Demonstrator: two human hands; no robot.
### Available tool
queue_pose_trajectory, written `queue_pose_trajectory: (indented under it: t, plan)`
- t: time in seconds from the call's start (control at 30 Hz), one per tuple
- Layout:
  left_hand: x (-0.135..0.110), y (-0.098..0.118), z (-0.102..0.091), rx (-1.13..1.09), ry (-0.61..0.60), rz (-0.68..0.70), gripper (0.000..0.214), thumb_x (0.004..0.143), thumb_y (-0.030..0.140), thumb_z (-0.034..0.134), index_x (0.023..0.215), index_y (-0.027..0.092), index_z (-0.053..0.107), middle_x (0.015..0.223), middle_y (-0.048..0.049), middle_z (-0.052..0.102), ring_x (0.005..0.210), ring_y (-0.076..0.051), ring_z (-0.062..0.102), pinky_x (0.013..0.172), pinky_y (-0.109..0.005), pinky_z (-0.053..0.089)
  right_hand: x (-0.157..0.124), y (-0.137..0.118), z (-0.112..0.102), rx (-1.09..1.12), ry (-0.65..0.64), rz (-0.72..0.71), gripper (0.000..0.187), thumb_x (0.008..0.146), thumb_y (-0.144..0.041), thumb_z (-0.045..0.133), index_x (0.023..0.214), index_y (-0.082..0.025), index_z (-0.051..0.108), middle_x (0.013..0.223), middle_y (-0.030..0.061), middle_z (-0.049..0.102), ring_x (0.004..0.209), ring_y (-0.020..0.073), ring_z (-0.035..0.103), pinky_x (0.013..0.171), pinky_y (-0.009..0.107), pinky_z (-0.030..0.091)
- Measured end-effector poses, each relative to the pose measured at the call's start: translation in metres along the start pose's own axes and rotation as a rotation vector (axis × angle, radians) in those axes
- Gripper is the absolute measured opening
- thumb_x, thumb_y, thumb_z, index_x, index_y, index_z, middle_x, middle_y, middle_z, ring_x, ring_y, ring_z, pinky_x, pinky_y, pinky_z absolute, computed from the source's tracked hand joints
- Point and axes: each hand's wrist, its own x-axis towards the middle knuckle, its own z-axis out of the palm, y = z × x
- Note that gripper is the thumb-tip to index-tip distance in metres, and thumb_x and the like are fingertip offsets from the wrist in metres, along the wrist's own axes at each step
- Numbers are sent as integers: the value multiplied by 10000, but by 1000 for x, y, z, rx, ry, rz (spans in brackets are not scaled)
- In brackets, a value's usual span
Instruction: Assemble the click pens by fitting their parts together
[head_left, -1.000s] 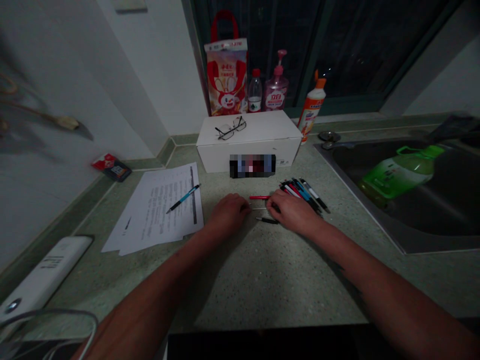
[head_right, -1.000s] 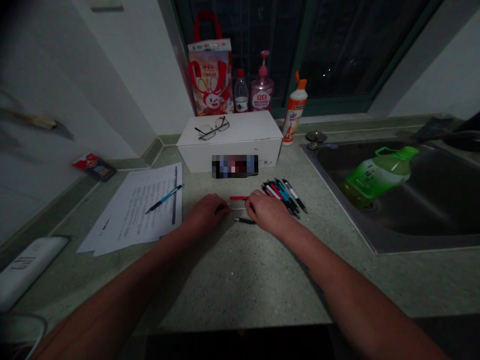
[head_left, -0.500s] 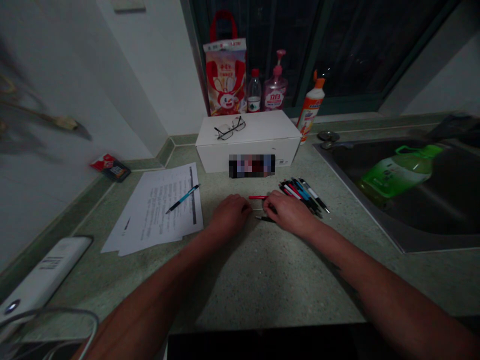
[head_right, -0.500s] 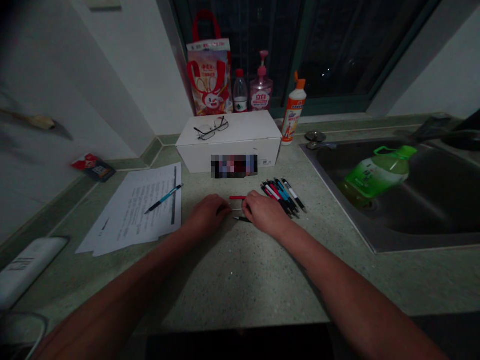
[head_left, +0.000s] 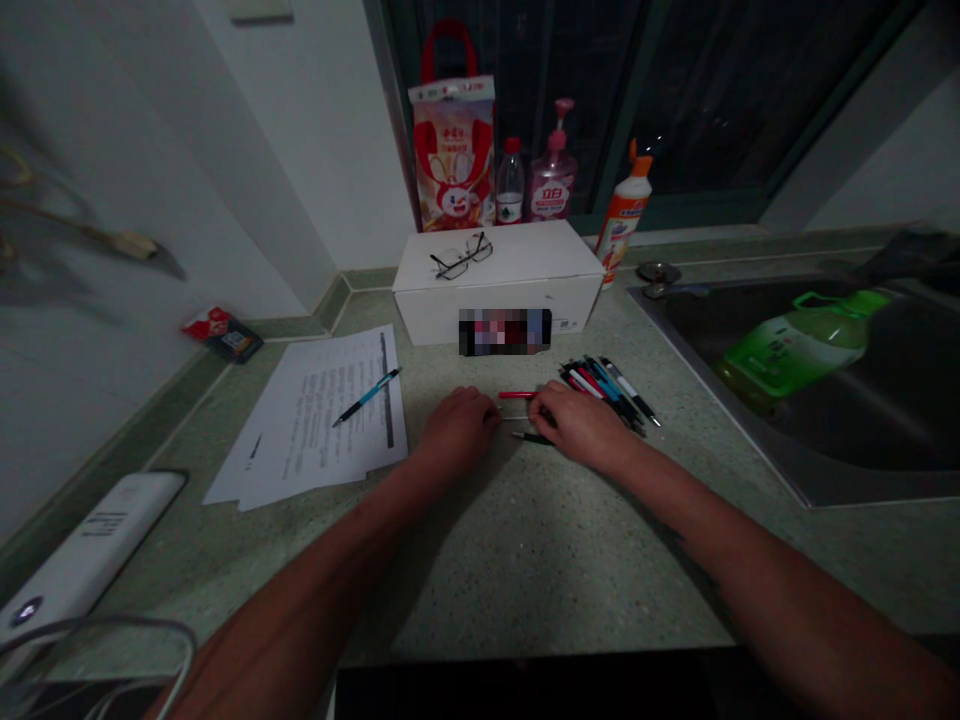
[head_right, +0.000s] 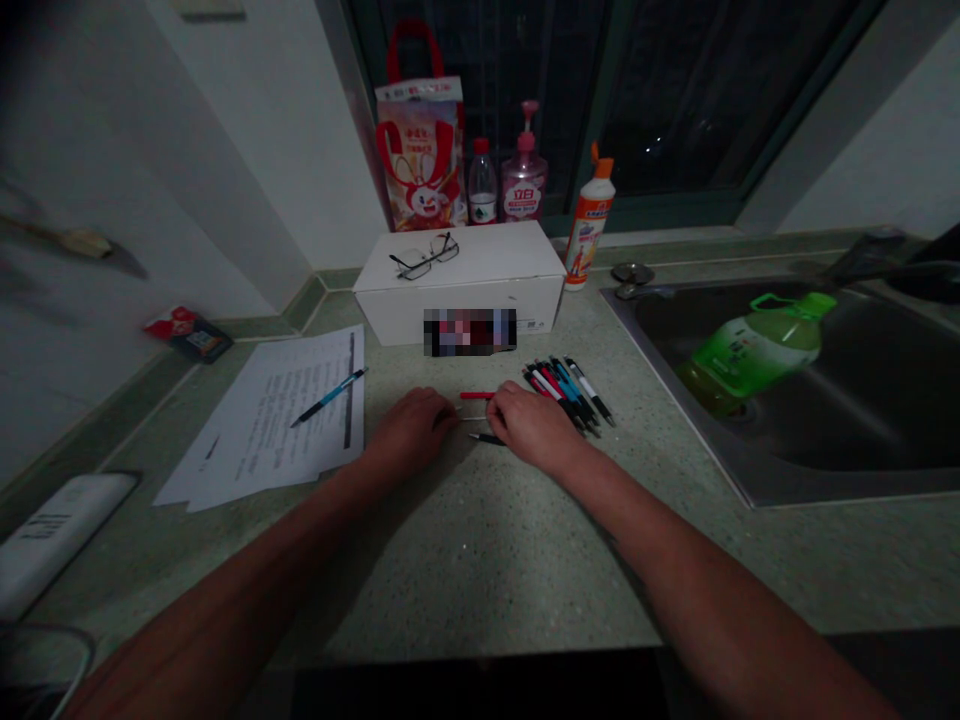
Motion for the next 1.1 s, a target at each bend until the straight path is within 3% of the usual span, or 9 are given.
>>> queue_pose_trajectory:
  t: [0.4,0.93,1.1]
  plan:
    - [-1,2,-1,13,16,-35,185,957,197,559,911,166,735,973,-115,699,966,-260,620,866,-387,493,0,1,3,-20,4,-7,130,972,-209,557,896,-192,662,970,64,660,814,181,639,685,292,403]
    - [1,5,4,-67,9,41,179,965,221,573,937,184,746,968,-87,701,960,-246,628,870,-370,500,1,-6,7,18,-6,-23,146,989,-243,553,929,-203,680,998,58,675,836,192,653,689,297,424]
    - [4,-3,6,-111,105,-53,161,962,228,590,1014,195,738,1014,-83,698,1032,-247,618,920,-374,491,3,2,5,91,144,11,225,1016,-292,545,1164,-224,700,1132,82,667,988,223,654,779,321,473]
